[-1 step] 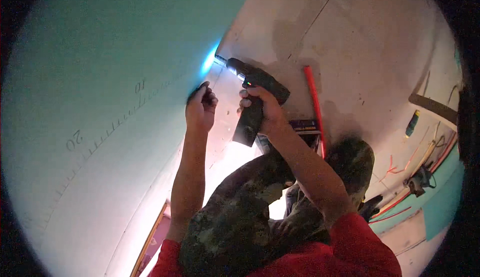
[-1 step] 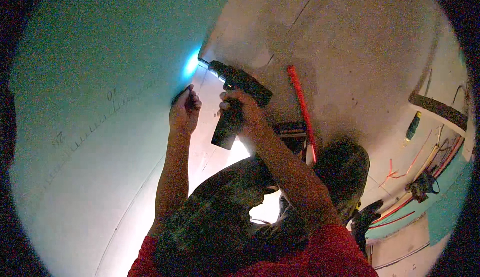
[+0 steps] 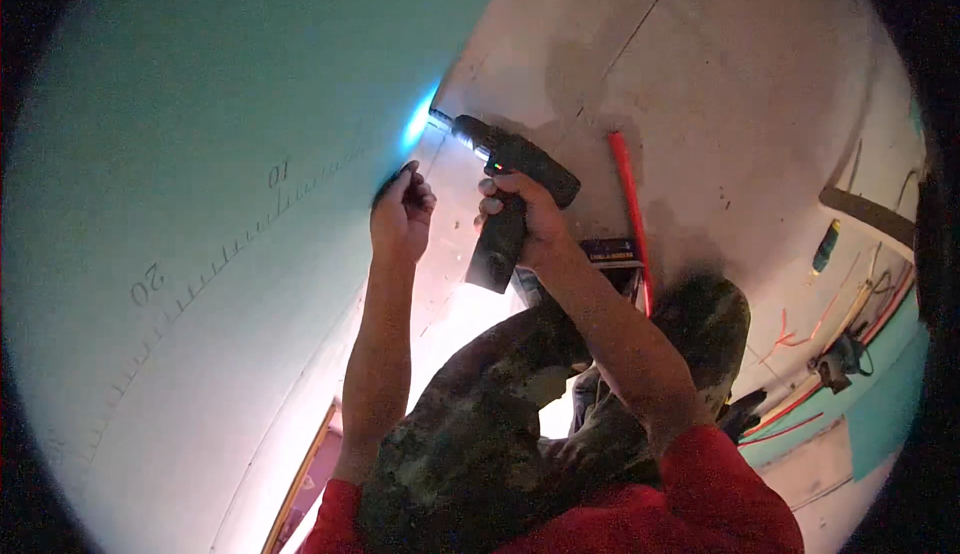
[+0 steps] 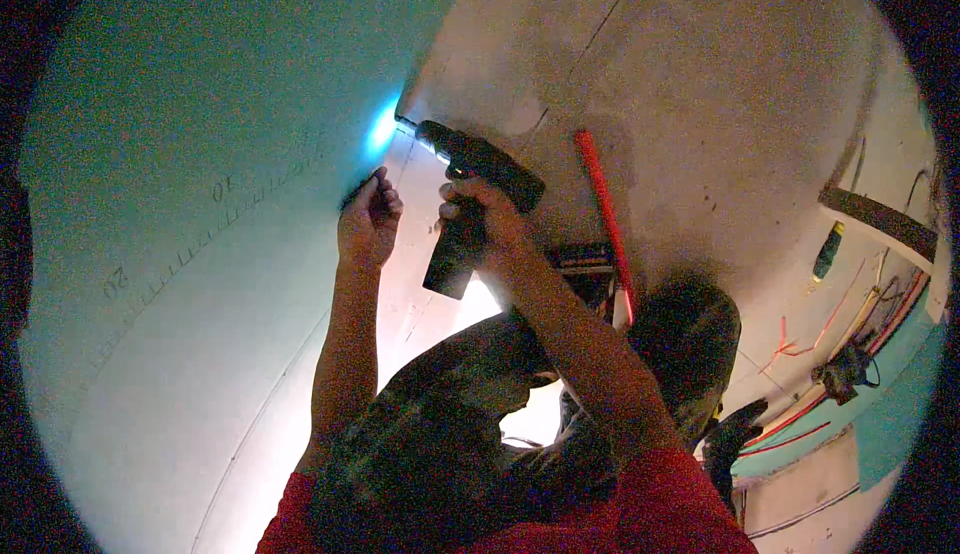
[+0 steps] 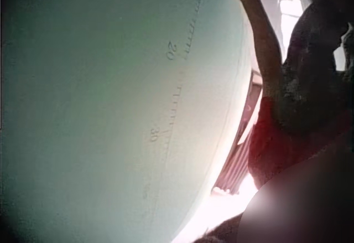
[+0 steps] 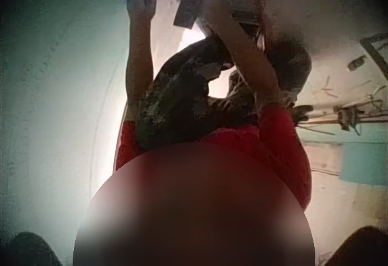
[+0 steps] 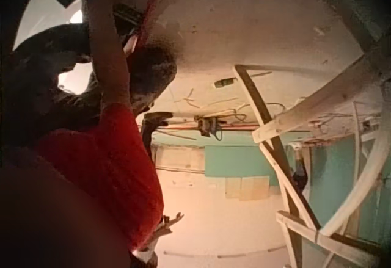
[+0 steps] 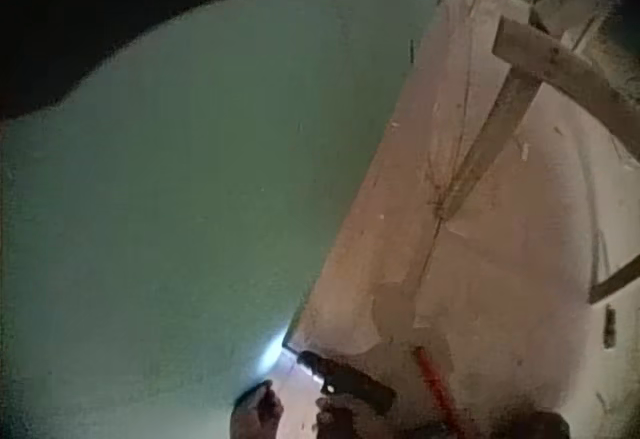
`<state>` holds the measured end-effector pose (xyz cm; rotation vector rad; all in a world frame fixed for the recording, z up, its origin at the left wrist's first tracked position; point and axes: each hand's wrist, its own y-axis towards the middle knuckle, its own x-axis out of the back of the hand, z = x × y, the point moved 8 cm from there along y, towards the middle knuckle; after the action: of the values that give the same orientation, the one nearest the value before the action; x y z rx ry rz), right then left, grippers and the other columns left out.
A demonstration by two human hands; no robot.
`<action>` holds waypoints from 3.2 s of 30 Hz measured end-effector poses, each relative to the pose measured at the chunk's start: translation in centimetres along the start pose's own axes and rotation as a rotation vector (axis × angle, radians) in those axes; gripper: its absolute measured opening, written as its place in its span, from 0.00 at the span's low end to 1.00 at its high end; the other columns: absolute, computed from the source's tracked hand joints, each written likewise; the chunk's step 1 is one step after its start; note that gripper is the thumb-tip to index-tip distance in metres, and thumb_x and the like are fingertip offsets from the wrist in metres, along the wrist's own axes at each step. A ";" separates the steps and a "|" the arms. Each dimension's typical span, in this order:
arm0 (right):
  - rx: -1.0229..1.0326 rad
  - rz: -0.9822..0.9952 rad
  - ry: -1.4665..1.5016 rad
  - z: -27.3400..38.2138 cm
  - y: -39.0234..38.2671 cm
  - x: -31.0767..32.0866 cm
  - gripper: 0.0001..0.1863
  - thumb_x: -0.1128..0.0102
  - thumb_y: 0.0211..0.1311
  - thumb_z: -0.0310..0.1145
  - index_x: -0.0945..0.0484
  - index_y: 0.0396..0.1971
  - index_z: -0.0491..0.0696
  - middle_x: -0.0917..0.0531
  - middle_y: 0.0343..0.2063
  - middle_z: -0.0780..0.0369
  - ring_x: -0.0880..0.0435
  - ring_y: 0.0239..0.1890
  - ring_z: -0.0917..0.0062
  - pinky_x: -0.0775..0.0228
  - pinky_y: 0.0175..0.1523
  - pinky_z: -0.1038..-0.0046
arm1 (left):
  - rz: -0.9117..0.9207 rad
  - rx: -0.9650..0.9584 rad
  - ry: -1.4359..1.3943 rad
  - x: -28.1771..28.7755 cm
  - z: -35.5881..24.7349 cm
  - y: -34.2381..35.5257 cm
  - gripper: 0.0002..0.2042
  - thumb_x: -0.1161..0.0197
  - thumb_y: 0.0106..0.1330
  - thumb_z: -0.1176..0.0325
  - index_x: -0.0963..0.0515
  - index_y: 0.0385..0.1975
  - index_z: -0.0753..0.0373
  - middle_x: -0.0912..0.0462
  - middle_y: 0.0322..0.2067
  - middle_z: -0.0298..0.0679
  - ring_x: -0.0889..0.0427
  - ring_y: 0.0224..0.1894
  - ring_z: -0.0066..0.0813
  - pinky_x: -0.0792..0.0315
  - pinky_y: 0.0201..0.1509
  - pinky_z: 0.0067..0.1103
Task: Driving screws into drywall panels using a power drill during interior renovation.
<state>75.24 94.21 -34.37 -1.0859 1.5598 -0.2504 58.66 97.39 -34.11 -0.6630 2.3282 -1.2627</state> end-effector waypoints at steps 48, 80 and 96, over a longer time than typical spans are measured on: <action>-0.152 -0.030 -0.432 -1.2 -6.5 -1.6 0.14 0.42 0.55 0.29 0.23 0.42 0.45 0.20 0.25 0.61 0.22 0.22 0.80 0.25 0.30 0.75 | 0.146 -0.104 -0.016 -3.1 -0.3 -1.8 0.11 0.48 0.71 0.70 0.29 0.48 0.69 0.28 0.28 0.35 0.30 0.29 0.21 0.34 0.30 0.15; 0.216 0.168 -1.012 -0.1 -11.8 -9.7 0.13 0.39 0.53 0.26 0.26 0.41 0.45 0.21 0.32 0.62 0.23 0.30 0.80 0.30 0.37 0.77 | 0.218 -0.391 0.121 -10.3 -7.7 -11.3 0.12 0.43 0.69 0.62 0.24 0.37 0.67 0.26 0.25 0.31 0.36 0.19 0.14 0.44 0.20 0.11; 0.086 0.044 -0.683 -4.7 -9.1 -6.9 0.07 0.40 0.57 0.28 0.27 0.34 0.47 0.28 0.21 0.67 0.27 0.25 0.81 0.34 0.35 0.76 | 0.081 0.017 -0.577 1.5 -1.6 -6.9 0.12 0.57 0.60 0.88 0.31 0.41 0.74 0.26 0.43 0.50 0.27 0.53 0.43 0.30 0.63 0.34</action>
<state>75.02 92.45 -22.15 -0.9346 0.9486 0.0835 58.02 94.30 -27.64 -0.7935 1.8450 -0.9017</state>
